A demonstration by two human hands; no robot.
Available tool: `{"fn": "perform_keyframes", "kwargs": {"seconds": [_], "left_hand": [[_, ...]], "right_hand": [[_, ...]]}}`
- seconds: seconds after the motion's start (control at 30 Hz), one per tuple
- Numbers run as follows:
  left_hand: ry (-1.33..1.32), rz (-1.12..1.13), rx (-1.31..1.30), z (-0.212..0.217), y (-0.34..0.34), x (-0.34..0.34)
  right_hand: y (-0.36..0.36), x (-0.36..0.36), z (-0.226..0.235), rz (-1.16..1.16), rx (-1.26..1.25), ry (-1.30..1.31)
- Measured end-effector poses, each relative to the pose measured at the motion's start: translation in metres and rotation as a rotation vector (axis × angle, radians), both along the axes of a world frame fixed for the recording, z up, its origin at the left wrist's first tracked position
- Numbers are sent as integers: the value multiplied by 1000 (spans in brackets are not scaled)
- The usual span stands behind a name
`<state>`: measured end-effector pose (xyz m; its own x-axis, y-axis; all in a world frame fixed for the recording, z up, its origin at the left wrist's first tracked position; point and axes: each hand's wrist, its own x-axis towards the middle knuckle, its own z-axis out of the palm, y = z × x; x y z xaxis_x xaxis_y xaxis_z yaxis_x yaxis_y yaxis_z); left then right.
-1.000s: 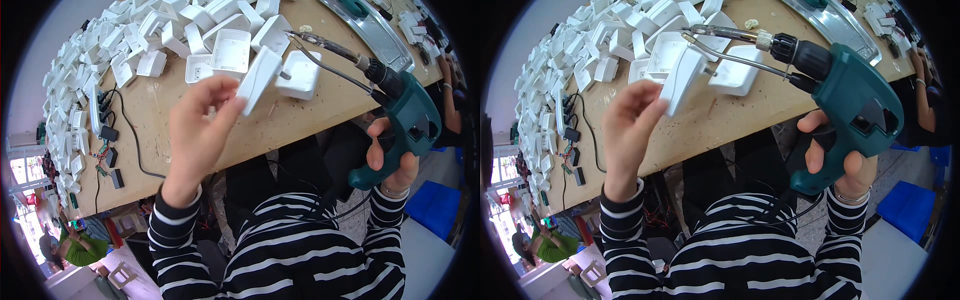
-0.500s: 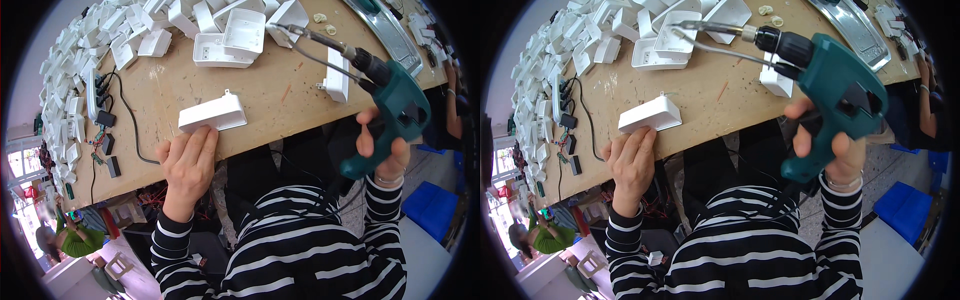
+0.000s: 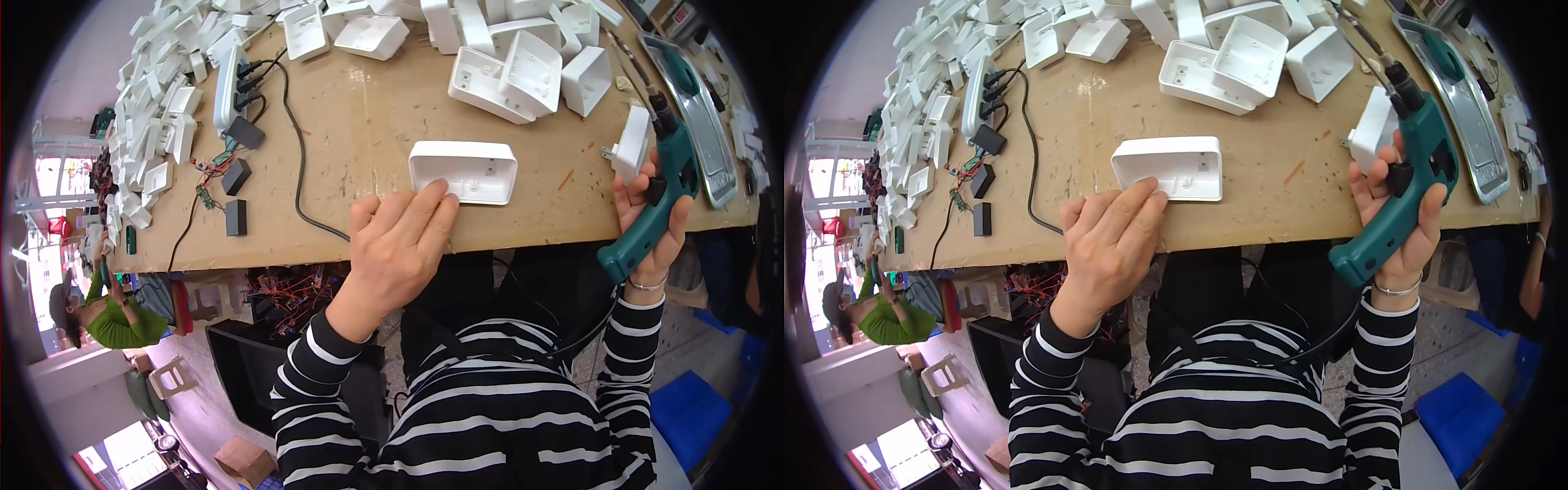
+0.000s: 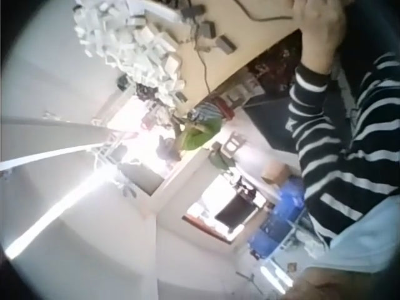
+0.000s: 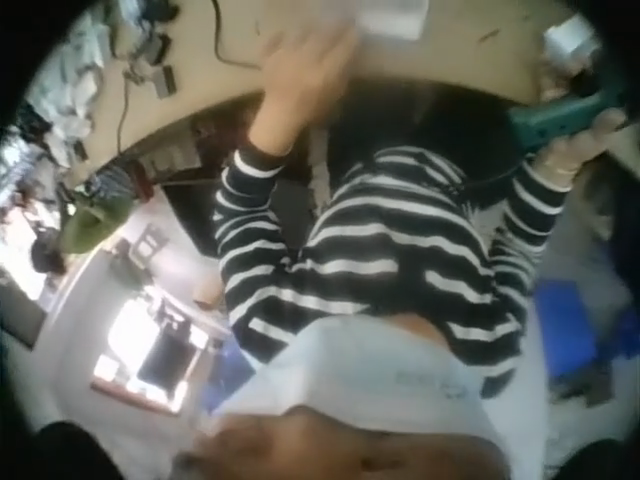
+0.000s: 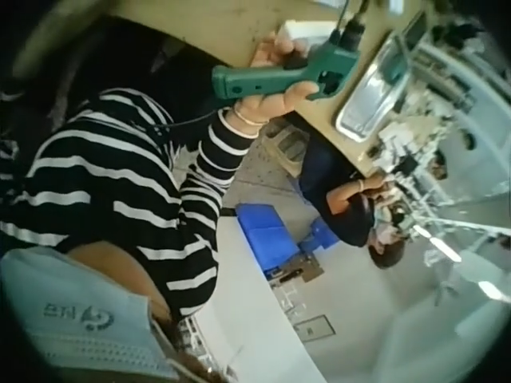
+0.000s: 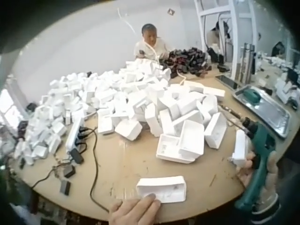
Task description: Soldering wires into small plastic housings at a production workstation.
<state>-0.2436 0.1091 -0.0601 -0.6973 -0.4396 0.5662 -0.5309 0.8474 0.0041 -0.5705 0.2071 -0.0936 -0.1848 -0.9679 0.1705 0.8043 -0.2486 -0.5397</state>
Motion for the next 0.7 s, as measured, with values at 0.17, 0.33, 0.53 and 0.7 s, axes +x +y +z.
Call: {"fn": "perform_keyframes", "kwargs": {"seconds": [0.17,0.33,0.53,0.7], "left_hand": [[7,-8,112,14,-1,11],[60,439,-206,34,-54,90],[169,1082,212,38,-156,217],[322,931,666,43,-171,228]], "right_hand": [[5,0,-2,82,-72,-93],[13,-3,-5,51,-37,-67],[8,-1,-3,71,-37,-77],[7,-3,-5,47,-29,-94]]}}
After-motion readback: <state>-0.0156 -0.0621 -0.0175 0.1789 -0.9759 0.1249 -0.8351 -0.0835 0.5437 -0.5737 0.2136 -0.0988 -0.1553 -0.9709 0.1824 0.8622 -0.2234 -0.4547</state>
